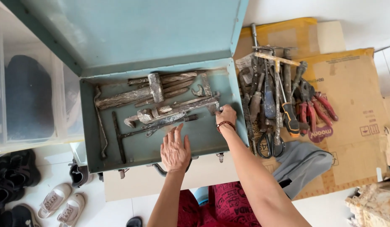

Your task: Sorting and organizing various hand tools in a metal toolbox.

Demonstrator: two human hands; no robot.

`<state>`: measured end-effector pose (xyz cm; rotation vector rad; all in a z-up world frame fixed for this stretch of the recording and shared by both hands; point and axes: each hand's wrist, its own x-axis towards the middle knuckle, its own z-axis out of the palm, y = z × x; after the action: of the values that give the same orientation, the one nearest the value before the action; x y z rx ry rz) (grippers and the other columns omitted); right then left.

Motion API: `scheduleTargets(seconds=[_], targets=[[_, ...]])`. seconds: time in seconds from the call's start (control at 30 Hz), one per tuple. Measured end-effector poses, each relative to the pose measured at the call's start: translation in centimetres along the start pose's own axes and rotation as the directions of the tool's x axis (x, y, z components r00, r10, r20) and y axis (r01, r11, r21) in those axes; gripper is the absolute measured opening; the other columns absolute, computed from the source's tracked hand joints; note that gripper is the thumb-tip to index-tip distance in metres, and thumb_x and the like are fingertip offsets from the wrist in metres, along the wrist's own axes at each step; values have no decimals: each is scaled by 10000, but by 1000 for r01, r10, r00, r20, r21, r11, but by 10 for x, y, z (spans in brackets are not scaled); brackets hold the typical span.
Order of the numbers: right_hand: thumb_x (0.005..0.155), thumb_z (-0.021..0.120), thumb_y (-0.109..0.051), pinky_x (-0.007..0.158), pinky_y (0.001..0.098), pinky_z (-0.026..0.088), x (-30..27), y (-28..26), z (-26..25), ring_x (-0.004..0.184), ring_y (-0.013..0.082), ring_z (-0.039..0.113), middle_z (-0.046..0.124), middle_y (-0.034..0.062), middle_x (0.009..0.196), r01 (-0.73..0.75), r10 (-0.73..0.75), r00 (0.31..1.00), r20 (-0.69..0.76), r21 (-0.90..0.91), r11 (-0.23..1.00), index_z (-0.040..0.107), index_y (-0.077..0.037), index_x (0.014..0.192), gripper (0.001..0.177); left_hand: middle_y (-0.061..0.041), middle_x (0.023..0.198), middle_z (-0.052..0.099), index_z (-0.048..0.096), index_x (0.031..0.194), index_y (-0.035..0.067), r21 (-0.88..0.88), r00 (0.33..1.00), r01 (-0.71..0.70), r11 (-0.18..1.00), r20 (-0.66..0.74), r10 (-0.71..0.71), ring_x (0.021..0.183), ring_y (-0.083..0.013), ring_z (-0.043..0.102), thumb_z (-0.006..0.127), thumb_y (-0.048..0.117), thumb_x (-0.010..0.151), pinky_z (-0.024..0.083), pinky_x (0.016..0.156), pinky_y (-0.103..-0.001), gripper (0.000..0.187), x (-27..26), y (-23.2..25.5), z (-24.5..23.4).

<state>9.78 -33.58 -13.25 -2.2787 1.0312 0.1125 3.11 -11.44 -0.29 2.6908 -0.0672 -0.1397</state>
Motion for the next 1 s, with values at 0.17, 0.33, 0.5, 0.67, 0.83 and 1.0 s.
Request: scheduleTargets(seconds=[0.17,0.33,0.5,0.67,0.83,1.0], targets=[[838,821,-190,845,447,576,-22,-7,-34,957,365,720,757,211,998,-28,29,1000,0,34,999,733,-13,984,246,-28,1343,604,501,1436,245,14,1000,-13,1000,-2,13,1221,-260,566,573,346,969,472,971,-440,483,0,-1,4],[874,747,-176,678,405,628,-68,-4,-108,795,238,777,764,110,957,-125,78,988,135,386,914,677,-71,1036,205,-32,1332,610,491,1446,247,23,1000,-3,1000,27,2,1217,-256,570,570,352,977,472,979,-438,487,-2,0,2],[852,791,-192,729,382,587,-80,54,-165,791,214,735,764,89,915,5,8,997,-73,175,985,732,-80,1015,207,-49,1326,611,480,1459,243,14,998,9,1000,54,-10,1214,-261,570,575,367,969,469,974,-442,515,-4,1,-1],[822,804,-202,806,447,566,-53,89,-146,877,326,726,757,148,932,43,-41,985,-169,12,999,741,-64,1004,237,-67,1321,609,476,1460,246,-4,997,17,1000,69,-17,1223,-272,558,588,406,963,456,982,-461,535,-5,-2,5],[850,767,-159,840,517,549,-24,87,-109,953,426,696,730,207,985,121,-163,963,-213,-200,972,735,-45,985,179,-63,1326,618,502,1430,256,-24,996,15,1000,87,-12,1246,-278,547,605,441,952,445,992,-475,523,-5,-11,11],[838,775,-147,852,524,550,-26,70,-112,969,445,688,710,226,1037,92,-134,963,-232,-183,979,699,-25,1001,218,-60,1329,636,531,1405,260,-25,991,35,999,131,-31,1249,-281,559,615,459,934,452,993,-467,518,-2,-7,9]])
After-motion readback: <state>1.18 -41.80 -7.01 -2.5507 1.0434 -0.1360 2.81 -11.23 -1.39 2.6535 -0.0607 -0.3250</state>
